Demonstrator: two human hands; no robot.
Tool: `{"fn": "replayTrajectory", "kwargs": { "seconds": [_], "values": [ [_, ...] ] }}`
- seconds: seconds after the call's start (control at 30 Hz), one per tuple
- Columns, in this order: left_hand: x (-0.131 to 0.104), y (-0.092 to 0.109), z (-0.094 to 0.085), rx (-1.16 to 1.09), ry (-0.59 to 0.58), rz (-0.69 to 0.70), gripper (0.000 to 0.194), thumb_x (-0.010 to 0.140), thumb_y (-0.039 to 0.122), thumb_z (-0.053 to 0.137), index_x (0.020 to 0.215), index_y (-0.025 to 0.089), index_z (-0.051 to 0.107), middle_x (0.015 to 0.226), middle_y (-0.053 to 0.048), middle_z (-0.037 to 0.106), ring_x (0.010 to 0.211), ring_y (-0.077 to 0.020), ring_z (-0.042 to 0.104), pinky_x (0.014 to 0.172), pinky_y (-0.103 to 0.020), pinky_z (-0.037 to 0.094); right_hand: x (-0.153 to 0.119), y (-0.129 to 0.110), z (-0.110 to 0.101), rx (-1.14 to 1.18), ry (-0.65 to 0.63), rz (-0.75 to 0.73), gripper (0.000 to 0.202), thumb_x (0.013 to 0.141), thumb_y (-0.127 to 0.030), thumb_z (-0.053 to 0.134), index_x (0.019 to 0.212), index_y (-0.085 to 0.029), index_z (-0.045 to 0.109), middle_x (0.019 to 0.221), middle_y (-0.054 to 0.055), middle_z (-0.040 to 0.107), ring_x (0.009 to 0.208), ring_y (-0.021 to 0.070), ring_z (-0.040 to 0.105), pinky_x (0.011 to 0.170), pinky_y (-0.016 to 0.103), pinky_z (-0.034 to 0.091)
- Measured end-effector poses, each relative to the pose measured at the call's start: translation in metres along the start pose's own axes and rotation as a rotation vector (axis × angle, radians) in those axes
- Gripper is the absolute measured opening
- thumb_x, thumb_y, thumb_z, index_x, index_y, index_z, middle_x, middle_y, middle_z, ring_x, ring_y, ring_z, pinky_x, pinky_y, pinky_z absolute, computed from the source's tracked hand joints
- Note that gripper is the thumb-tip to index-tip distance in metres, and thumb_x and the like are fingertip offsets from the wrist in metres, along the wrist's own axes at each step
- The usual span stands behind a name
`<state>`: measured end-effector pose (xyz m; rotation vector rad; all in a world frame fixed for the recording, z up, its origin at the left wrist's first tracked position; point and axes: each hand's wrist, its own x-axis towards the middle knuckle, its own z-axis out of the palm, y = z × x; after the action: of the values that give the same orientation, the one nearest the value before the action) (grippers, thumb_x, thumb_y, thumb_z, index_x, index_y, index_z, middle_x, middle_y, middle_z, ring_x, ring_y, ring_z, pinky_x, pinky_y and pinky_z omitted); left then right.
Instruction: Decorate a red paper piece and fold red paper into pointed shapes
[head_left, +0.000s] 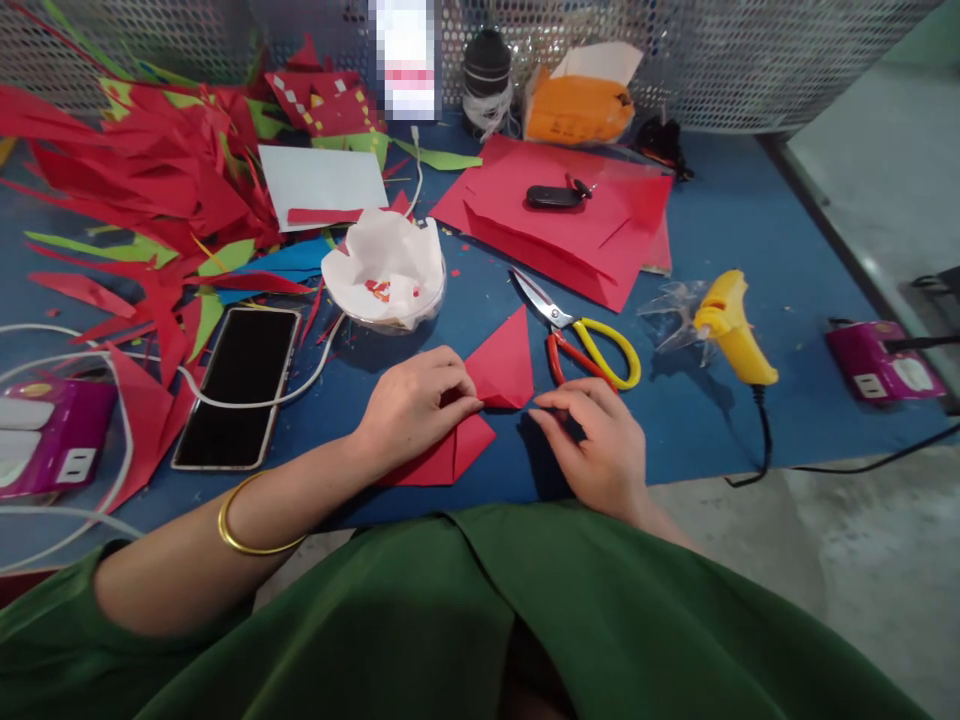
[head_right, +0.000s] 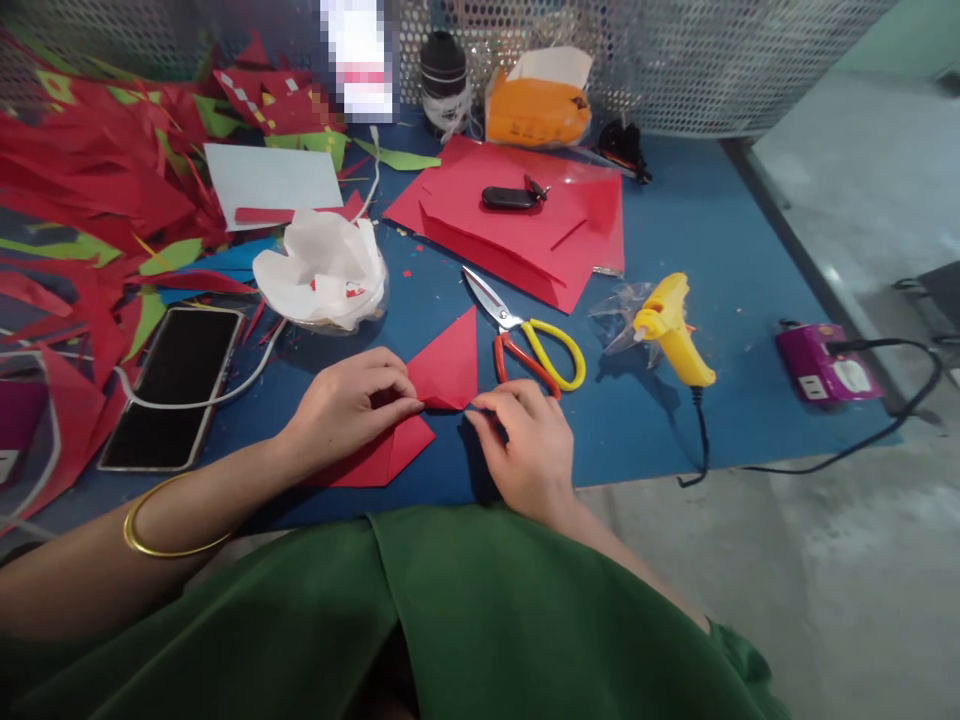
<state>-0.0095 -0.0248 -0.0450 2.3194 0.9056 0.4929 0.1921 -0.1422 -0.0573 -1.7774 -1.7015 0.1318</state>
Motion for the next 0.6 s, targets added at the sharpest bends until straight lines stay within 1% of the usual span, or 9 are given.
{"fn": "replayTrajectory", "kwargs": {
  "seconds": [0.1, 0.17, 0.27, 0.37, 0.5, 0.6],
  "values": [
    [0.0, -0.001, 0.001, -0.006, 0.018, 0.006, 0.012, 0.083, 0.018, 0.075, 0.073, 0.018, 0.068, 0.086, 0.001, 0.066, 0.075, -0.0124, 0.061, 0.066, -0.025, 0.042, 0.006, -0.006, 0.007, -0.025, -0.068, -0.019, 0.01, 0.092, -0.03, 0.066, 0.093, -0.021, 0.07, 0.092, 0.004, 0.069, 0.075, 0.0169, 0.064, 0.068, 0.032, 0.047],
    [0.0, -0.002, 0.002, -0.003, 0.024, 0.006, 0.012, 0.083, 0.018, 0.075, 0.073, 0.018, 0.068, 0.086, 0.001, 0.066, 0.075, -0.0122, 0.061, 0.065, -0.025, 0.042, 0.009, -0.008, 0.011, -0.079, -0.087, -0.04, 0.012, 0.093, -0.031, 0.065, 0.089, -0.021, 0.069, 0.09, 0.004, 0.068, 0.074, 0.0175, 0.063, 0.067, 0.032, 0.043],
    [0.0, -0.002, 0.002, 0.001, 0.024, 0.001, 0.012, 0.083, 0.018, 0.075, 0.073, 0.018, 0.068, 0.086, 0.001, 0.066, 0.075, -0.0124, 0.061, 0.065, -0.025, 0.042, 0.009, -0.009, 0.013, -0.145, -0.08, -0.064, 0.017, 0.096, -0.03, 0.06, 0.085, -0.02, 0.067, 0.088, 0.005, 0.068, 0.07, 0.0175, 0.059, 0.066, 0.032, 0.038],
    [-0.001, -0.001, 0.003, -0.008, 0.028, 0.001, 0.012, 0.084, 0.018, 0.075, 0.074, 0.018, 0.068, 0.087, 0.0, 0.066, 0.077, -0.0131, 0.061, 0.067, -0.026, 0.043, 0.009, -0.011, 0.014, -0.171, -0.073, -0.068, 0.02, 0.097, -0.029, 0.056, 0.084, -0.019, 0.066, 0.086, 0.005, 0.067, 0.067, 0.0175, 0.056, 0.065, 0.033, 0.036],
    [-0.002, -0.001, 0.003, -0.001, 0.057, 0.022, 0.013, 0.085, 0.018, 0.073, 0.074, 0.017, 0.066, 0.092, -0.002, 0.064, 0.081, -0.0142, 0.062, 0.071, -0.026, 0.045, 0.01, -0.014, 0.016, -0.213, -0.09, -0.063, 0.019, 0.097, -0.026, 0.054, 0.083, -0.018, 0.064, 0.083, 0.005, 0.066, 0.065, 0.0177, 0.053, 0.065, 0.034, 0.034],
    [-0.002, -0.001, 0.002, 0.0, 0.054, 0.038, 0.012, 0.085, 0.017, 0.071, 0.075, 0.017, 0.065, 0.094, -0.002, 0.064, 0.083, -0.0141, 0.062, 0.072, -0.026, 0.046, 0.011, -0.016, 0.016, -0.219, -0.095, -0.059, 0.017, 0.096, -0.026, 0.055, 0.083, -0.018, 0.063, 0.083, 0.004, 0.065, 0.065, 0.0174, 0.052, 0.066, 0.034, 0.033]
  ]
}}
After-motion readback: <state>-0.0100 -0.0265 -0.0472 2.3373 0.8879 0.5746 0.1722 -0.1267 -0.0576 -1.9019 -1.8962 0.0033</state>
